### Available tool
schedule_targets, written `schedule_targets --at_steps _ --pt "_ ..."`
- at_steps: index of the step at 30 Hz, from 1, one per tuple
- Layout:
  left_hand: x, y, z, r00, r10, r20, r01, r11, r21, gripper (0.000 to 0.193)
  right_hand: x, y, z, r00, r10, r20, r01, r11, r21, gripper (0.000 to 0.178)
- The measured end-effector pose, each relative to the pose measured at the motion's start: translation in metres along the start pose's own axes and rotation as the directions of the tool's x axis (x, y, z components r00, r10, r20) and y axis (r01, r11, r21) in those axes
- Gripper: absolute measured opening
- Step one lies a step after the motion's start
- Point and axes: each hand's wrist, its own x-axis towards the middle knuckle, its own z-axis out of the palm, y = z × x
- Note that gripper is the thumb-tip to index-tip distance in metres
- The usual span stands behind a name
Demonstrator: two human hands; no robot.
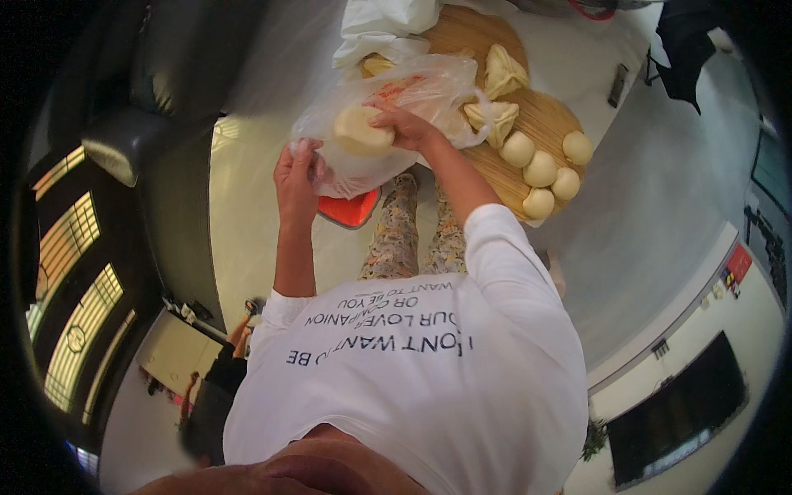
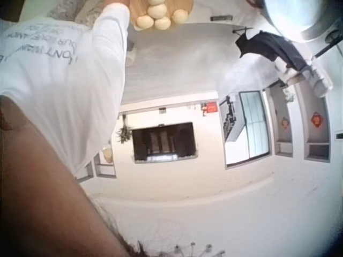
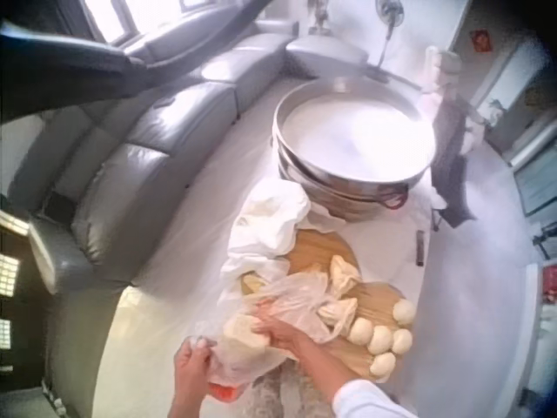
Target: The person picks up shaped pieces of dough from a wooden board by hand and places them into a plastic bag.
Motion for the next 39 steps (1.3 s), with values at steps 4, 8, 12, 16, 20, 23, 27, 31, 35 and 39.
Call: schedule_targets --at_steps 4,8,12,16,20,23,27,31,35,39 --pt "0.0 -0.013 -0.03 0.997 0.06 -0.04 -0.061 0.998 -0.024 0.02 0.017 0.04 -0.042 0.905 0.218 -0.365 -0.205 0.976 0.073 0.042" --pt "0.004 -0.017 -0.042 0.994 0.084 -0.064 -0.085 0.996 -0.016 0.021 -0.004 0.05 -0.089 0.737 0.04 -0.674 -0.017 0.999 0.04 0.036" --pt "0.015 -0.021 -0.022 0.996 0.087 -0.031 -0.09 0.992 -0.092 0.019 -0.024 0.014 -0.135 0.622 -0.643 -0.448 -0.399 0.233 -0.887 0.039" --pt "0.009 -0.027 -0.037 0.999 0.029 -0.022 -0.031 0.995 -0.096 0.018 -0.004 0.03 -0.044 0.694 -0.719 -0.022 -0.441 -0.402 -0.802 0.045" --pt "0.007 -0.036 -0.013 0.999 -0.032 0.027 0.033 0.999 -0.006 0.018 -0.01 0.044 -0.049 0.705 -0.697 -0.129 -0.208 -0.029 -0.978 0.039" --pt "0.005 -0.047 -0.015 1.0 0.007 0.019 -0.007 1.0 0.002 0.018 -0.033 0.043 -0.007 0.742 -0.617 -0.262 -0.063 0.325 -0.944 0.031" --pt "0.002 -0.047 -0.019 0.995 0.073 0.064 -0.067 0.993 -0.098 0.02 -0.101 0.038 0.027 0.742 -0.64 -0.197 0.014 0.309 -0.951 0.021" --pt "0.0 -0.032 -0.001 0.984 0.093 0.15 -0.079 0.992 -0.098 0.021 -0.153 0.029 0.021 0.599 -0.715 -0.36 0.104 0.515 -0.851 0.019" --pt "-0.008 -0.028 0.011 0.984 0.062 0.166 -0.054 0.997 -0.055 0.021 -0.11 0.016 0.051 0.595 -0.773 -0.22 0.223 0.422 -0.879 0.015" --pt "-0.017 -0.036 0.021 0.983 0.013 0.182 -0.014 1.0 0.003 0.022 0.005 0.045 0.024 0.76 -0.63 -0.163 -0.126 0.102 -0.987 0.021"
